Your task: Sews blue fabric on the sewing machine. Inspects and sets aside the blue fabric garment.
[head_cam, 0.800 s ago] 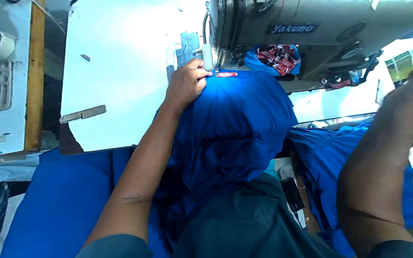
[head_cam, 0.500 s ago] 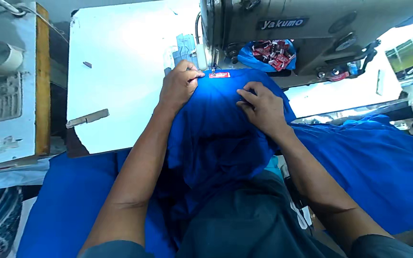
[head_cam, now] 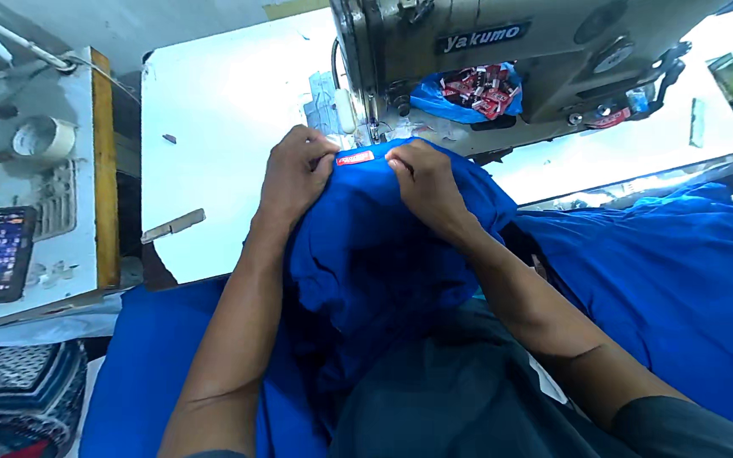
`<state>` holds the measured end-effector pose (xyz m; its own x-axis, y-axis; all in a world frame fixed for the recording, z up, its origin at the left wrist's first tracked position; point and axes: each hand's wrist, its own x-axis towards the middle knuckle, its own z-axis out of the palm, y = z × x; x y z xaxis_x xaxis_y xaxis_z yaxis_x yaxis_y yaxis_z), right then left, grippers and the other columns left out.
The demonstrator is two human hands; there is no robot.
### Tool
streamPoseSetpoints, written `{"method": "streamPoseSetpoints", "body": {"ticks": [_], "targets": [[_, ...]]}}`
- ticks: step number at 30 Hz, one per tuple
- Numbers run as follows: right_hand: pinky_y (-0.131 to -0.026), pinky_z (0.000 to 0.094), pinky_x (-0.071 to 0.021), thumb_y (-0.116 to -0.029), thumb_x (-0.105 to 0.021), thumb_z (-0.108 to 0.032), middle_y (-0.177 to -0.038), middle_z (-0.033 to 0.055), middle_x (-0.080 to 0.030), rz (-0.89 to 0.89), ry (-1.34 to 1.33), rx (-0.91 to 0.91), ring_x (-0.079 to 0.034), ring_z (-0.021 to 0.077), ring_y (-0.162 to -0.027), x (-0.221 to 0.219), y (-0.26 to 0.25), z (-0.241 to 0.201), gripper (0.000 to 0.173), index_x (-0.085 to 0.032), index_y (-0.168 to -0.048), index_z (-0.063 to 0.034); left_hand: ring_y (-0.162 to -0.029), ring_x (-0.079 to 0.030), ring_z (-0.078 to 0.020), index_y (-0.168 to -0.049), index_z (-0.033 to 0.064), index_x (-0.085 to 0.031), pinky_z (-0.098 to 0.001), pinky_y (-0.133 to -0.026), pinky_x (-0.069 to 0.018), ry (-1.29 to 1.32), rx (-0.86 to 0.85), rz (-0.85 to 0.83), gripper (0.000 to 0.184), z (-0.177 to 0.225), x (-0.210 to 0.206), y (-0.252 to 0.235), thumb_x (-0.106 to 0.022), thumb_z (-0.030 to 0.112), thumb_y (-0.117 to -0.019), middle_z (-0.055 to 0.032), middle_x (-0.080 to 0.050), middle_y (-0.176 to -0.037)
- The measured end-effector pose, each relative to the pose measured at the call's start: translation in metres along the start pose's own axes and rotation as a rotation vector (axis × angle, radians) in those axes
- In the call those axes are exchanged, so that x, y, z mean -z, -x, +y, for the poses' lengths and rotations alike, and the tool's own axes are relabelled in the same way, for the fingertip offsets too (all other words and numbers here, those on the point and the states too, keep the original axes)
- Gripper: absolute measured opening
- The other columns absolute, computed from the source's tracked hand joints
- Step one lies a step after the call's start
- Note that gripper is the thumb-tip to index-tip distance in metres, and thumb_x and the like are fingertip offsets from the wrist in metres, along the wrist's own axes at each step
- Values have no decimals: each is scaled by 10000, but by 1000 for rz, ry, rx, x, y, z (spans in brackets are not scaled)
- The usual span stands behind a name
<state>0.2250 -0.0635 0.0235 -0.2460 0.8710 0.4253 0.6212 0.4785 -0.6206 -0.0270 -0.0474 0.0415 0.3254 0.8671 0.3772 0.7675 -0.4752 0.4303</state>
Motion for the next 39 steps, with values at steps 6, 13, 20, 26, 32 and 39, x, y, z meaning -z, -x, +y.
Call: {"method": "streamPoseSetpoints", "body": {"ticks": [6,13,20,26,32,39], "targets": [[-863,402,-569,-993,-614,-192,-1039,105,-703,-103,-28,-63,-680,213,-935,4,-32,39,227,-740,-1123,-55,-940,-645,-107,-1055,156,-787,-284,-865,-520,157,-111,30,180,1,-55,-33,-674,285,-998,-33,-711,-1031],[-813,375,-576,-977,-652,-191,-1020,87,-690,-80,23,-2,-674,191,-897,1,-34,50,212,-747,-1126,-73,-809,-583,-76,-1021,187,-798,-245,-746,-484,174,-27,97,168,0,-61,-29,-721,325,-965,-27,-669,-988],[-780,324,-565,-964,-655,-123,-950,93,-686,31,-18,36,-660,174,-857,-6,-29,24,143,-757,-1034,-50,-858,-596,-65,-914,111,-743,-230,-763,-485,266,13,100,167,-6,-56,-32,-674,253,-969,-14,-661,-968],[-792,290,-566,-950,-654,-101,-971,78,-699,93,-82,5,-671,147,-882,-32,-28,8,162,-781,-1045,-69,-855,-595,-73,-887,88,-708,-239,-753,-484,304,14,79,173,-7,-54,-33,-627,208,-981,-23,-652,-967],[-801,303,-563,-957,-663,-133,-971,61,-702,113,-80,-22,-672,144,-902,-37,-30,8,157,-787,-1044,-91,-858,-587,-64,-901,96,-702,-229,-758,-474,318,18,48,194,-5,-48,-31,-606,228,-1005,-14,-644,-979],[-796,310,-564,-951,-688,-161,-958,38,-699,125,-86,-33,-672,134,-902,-39,-30,10,115,-779,-997,-109,-917,-599,-68,-906,105,-690,-239,-808,-485,339,13,6,204,-5,-47,-32,-576,225,-1025,-9,-639,-1003]]}}
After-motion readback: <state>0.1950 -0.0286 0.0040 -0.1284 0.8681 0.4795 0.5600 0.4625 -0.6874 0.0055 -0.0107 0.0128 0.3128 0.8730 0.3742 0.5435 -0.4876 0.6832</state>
